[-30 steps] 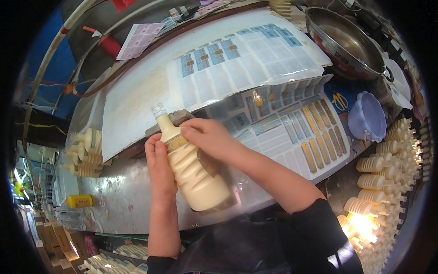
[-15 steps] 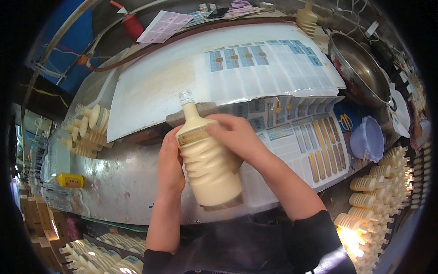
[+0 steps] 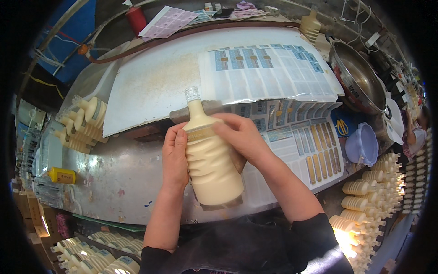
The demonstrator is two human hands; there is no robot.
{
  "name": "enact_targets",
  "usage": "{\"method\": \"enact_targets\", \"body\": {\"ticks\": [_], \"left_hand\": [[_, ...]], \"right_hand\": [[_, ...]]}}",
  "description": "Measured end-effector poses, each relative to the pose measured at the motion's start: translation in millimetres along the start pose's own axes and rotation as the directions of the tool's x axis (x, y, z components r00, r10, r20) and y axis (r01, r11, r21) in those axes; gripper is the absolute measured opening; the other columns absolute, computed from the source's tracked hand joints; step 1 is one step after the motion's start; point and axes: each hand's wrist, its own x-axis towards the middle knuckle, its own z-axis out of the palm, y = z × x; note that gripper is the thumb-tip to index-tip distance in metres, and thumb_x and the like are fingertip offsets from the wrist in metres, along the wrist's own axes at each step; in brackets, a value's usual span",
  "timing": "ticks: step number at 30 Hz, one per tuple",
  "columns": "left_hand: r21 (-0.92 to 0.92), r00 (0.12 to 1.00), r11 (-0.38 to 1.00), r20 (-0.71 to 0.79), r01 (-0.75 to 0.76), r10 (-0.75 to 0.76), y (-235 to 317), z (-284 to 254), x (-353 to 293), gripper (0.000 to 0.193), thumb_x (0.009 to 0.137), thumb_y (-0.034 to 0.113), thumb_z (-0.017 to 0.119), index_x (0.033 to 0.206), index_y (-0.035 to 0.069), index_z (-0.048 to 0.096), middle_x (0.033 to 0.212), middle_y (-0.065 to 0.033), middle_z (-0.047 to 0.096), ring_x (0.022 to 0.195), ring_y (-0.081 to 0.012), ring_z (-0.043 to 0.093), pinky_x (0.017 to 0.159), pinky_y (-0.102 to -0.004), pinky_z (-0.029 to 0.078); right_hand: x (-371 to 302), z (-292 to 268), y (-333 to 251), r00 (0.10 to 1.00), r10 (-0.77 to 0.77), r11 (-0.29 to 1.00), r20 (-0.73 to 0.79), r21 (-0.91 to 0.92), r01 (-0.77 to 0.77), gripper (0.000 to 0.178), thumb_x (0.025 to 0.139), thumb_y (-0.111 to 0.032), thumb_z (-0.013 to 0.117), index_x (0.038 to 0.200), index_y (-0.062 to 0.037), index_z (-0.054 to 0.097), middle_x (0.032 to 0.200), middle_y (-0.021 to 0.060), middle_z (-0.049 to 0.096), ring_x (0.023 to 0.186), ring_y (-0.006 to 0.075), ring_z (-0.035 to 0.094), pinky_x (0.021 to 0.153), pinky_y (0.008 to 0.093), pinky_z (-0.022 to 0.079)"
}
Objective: The person applies adhesive labels to cream-colored plastic bottles at a workbench. They peel each label from a sheet, position it on the bottle, and smooth it down, repeating the process for multiple bottles.
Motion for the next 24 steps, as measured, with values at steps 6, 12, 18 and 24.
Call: {"method": "enact_targets", "body": {"ticks": [6,12,18,24], "left_hand": [[0.014,1.0,1.0,0.003,-0.016,0.016,-3,1,0,0.032,0.112,0.031,0.05,0.126,0.004,0.059,0.117,-0.0068,0.067,0.104,-0.0119,0.063,0.093,-0.0293,0.054],[-0.167,0.997,0.983,0.028,0.073,-0.07,7,8,-8,0.058,0.113,0.053,0.029,0.135,0.006,0.054,0.127,-0.0088,0.064,0.116,-0.0186,0.062,0.103,-0.0365,0.05],[-0.26,0.992,0.959,0.096,0.11,-0.088,18,15,-15,0.065,0.112,0.058,0.021,0.141,0.007,0.048,0.133,-0.0093,0.062,0.12,-0.0197,0.06,0.107,-0.037,0.048],[-0.139,0.99,0.981,0.039,0.138,-0.134,17,14,-14,0.033,0.114,0.028,0.041,0.139,0.006,0.047,0.13,-0.0081,0.061,0.118,-0.015,0.06,0.102,-0.0308,0.05]], "right_hand": [[0,-1,4,0.999,-0.011,1.0,-0.034,0.007,0.011,0.041,0.099,-0.028,0.068,0.13,-0.0005,0.069,0.117,0.007,0.072,0.106,0.0122,0.065,0.094,0.0282,0.051],[-3,-38,-10,0.985,0.017,0.997,-0.171,0.077,-0.004,0.036,0.106,-0.028,0.05,0.112,-0.0037,0.075,0.108,-0.0013,0.069,0.098,0.0086,0.061,0.094,0.0207,0.045],[-23,48,-56,0.881,-0.428,0.801,-0.199,-0.536,0.268,0.03,0.089,-0.011,0.067,0.117,0.0018,0.062,0.108,0.0215,0.069,0.103,0.0356,0.069,0.09,0.0435,0.054],[-32,54,-22,0.796,-0.599,0.551,-0.087,-0.766,0.331,0.032,0.094,-0.005,0.059,0.125,0.0,0.057,0.118,0.021,0.063,0.106,0.0397,0.063,0.091,0.0461,0.051]]}}
